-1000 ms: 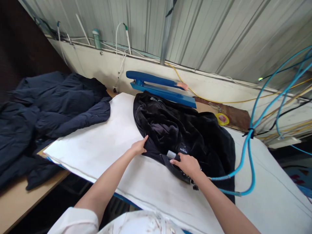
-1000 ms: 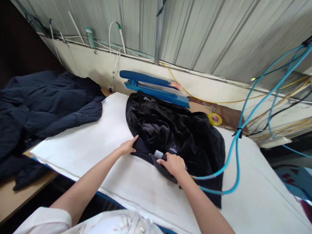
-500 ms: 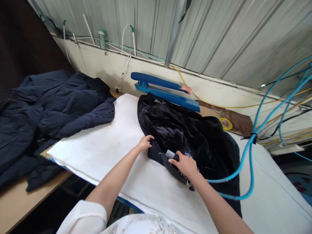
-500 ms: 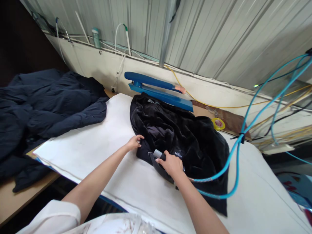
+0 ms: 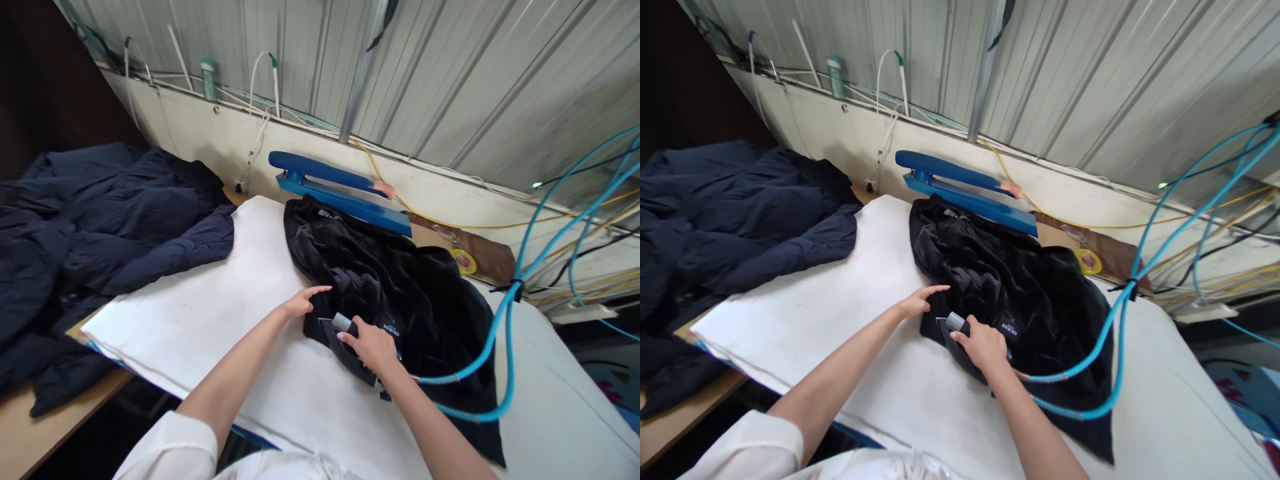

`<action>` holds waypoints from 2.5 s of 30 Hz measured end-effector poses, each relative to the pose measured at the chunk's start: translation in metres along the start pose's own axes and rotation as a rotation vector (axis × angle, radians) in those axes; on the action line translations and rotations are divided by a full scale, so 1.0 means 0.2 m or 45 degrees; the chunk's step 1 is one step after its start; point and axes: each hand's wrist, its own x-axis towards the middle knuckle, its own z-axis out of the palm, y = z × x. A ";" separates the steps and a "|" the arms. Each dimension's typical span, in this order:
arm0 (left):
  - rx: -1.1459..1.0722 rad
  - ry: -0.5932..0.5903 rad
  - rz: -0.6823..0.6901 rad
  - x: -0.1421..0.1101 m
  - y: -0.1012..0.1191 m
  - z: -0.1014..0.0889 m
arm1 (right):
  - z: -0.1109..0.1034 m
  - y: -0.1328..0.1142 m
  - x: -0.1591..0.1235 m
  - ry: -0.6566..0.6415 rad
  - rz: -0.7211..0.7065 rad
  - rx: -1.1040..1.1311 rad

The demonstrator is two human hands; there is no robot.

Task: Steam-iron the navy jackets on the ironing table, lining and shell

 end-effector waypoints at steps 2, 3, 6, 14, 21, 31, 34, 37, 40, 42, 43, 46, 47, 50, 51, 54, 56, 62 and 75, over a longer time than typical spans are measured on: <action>0.071 0.031 0.041 0.01 -0.04 -0.03 | 0.00 -0.01 0.01 -0.008 0.015 0.011; 0.106 0.012 0.026 0.02 -0.06 -0.05 | 0.00 -0.01 0.01 -0.012 0.020 0.018; 0.257 -0.014 -0.061 0.05 -0.07 -0.08 | 0.00 -0.03 0.03 -0.013 0.028 0.029; 0.442 0.400 -0.208 0.10 -0.02 -0.12 | -0.04 -0.12 0.13 0.015 0.040 0.081; 0.347 1.084 -0.118 -0.02 0.13 -0.22 | -0.08 -0.22 0.22 -0.012 -0.105 0.070; 0.282 1.362 0.033 -0.16 0.25 -0.21 | -0.08 -0.33 0.20 0.002 -0.045 0.115; 0.284 1.337 -0.003 -0.19 0.23 -0.21 | -0.06 -0.26 0.18 0.015 0.029 0.121; 0.325 1.306 -0.072 -0.24 0.21 -0.21 | -0.05 -0.17 0.13 0.014 0.076 0.112; 0.440 1.123 -0.320 -0.28 0.18 -0.19 | -0.04 -0.08 0.08 -0.021 0.122 0.108; 0.521 0.806 -0.589 -0.28 0.15 -0.15 | -0.05 -0.02 0.05 -0.062 0.145 0.109; 0.540 0.636 -0.700 -0.28 0.14 -0.11 | -0.06 0.01 0.02 -0.073 0.151 0.108; 0.537 0.286 -0.856 -0.26 0.10 0.01 | -0.06 0.06 -0.05 -0.083 0.158 0.106; 0.548 0.239 -0.871 -0.25 0.09 0.05 | -0.06 0.06 -0.07 -0.087 0.160 0.109; 0.629 0.178 -0.905 -0.22 0.07 0.12 | -0.04 0.06 -0.13 -0.118 0.142 0.108; 0.652 0.189 -0.900 -0.21 0.07 0.13 | -0.02 0.06 -0.14 -0.124 0.132 0.106; 0.674 0.238 -0.860 -0.20 0.05 0.13 | 0.01 0.03 -0.15 -0.112 0.102 0.106; 0.663 0.257 -0.842 -0.21 0.03 0.11 | 0.03 0.01 -0.13 -0.076 0.090 0.106; 0.620 0.243 -0.812 -0.25 -0.02 0.03 | 0.01 -0.12 -0.01 0.028 0.094 0.125; 0.740 0.566 -0.720 -0.24 0.02 0.07 | 0.06 0.12 -0.12 0.003 0.126 0.134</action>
